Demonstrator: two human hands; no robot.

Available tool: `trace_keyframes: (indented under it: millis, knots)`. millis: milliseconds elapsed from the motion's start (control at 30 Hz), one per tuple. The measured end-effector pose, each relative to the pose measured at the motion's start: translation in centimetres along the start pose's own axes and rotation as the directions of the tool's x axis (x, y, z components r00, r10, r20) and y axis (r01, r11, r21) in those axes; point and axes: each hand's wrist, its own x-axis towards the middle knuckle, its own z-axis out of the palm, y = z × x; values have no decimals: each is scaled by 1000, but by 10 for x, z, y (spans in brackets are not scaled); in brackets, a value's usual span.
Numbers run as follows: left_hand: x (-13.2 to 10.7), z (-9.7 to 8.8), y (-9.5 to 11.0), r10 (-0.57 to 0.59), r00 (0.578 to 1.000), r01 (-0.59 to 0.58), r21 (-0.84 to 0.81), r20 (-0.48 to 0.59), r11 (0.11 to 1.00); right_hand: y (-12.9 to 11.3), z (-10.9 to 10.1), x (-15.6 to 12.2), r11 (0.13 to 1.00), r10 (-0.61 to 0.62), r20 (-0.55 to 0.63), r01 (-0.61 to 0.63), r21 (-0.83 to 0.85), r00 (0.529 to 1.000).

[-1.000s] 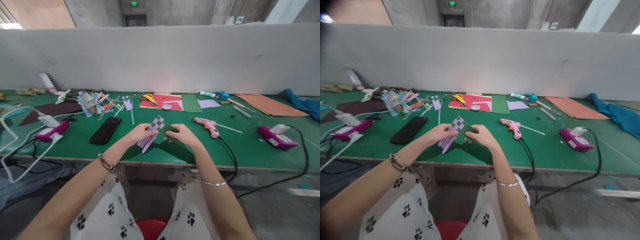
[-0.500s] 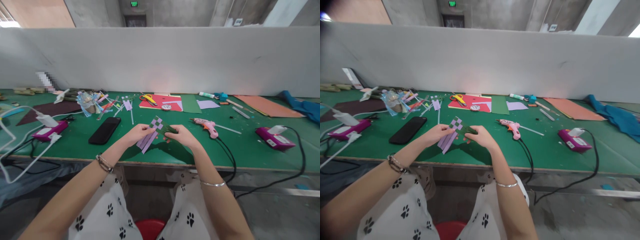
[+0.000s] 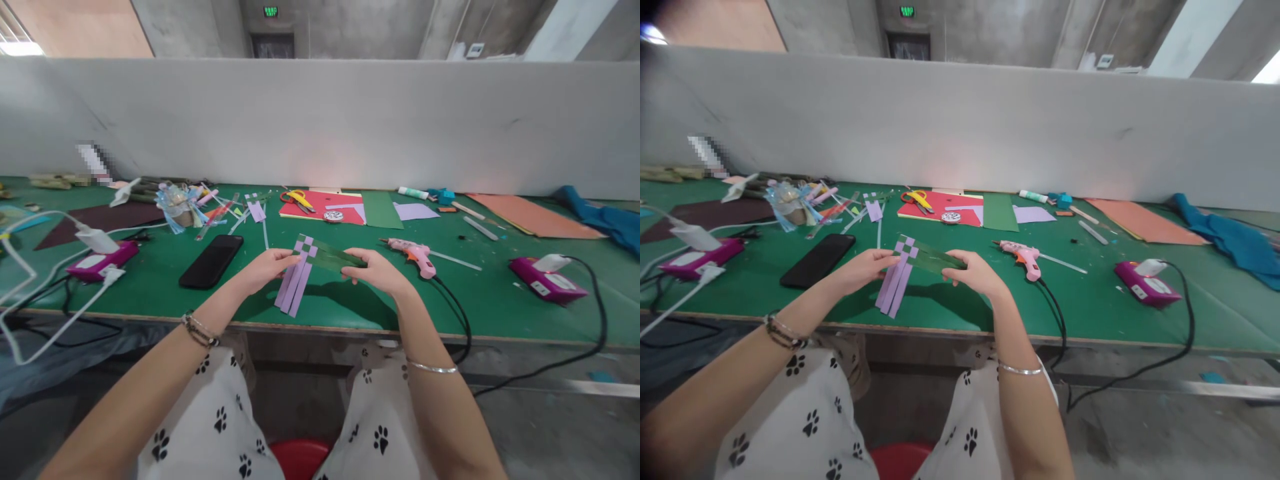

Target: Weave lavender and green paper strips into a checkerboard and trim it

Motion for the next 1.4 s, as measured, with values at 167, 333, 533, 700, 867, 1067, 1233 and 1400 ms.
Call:
trace_keyframes:
  millis: [167,333,533,700,867,1067,1233,1400]
  knots:
    - [-1,3,9,52,998,-55,103,28,993,2,1,1,999,20,40,-19,-35,999]
    - [0,3,14,75,997,-76,177,10,981,3,2,2,999,-1,-118,7,45,993]
    - [1,-2,12,30,999,-27,170,-16,985,9,3,6,998,-25,-335,43,48,942]
    - [2,-4,9,73,997,-66,210,-27,975,10,5,8,997,-46,-334,65,46,941]
    - [3,-4,9,149,989,-146,295,11,944,9,8,9,994,-61,-332,89,69,941]
    - [-3,1,16,147,989,-140,335,3,932,14,10,14,970,-118,-393,190,150,912]
    - [-2,4,17,125,989,-97,307,-73,947,18,11,18,961,-154,-440,238,142,885]
    - [0,10,17,42,978,5,226,-205,974,16,17,19,958,-237,-551,286,3,800]
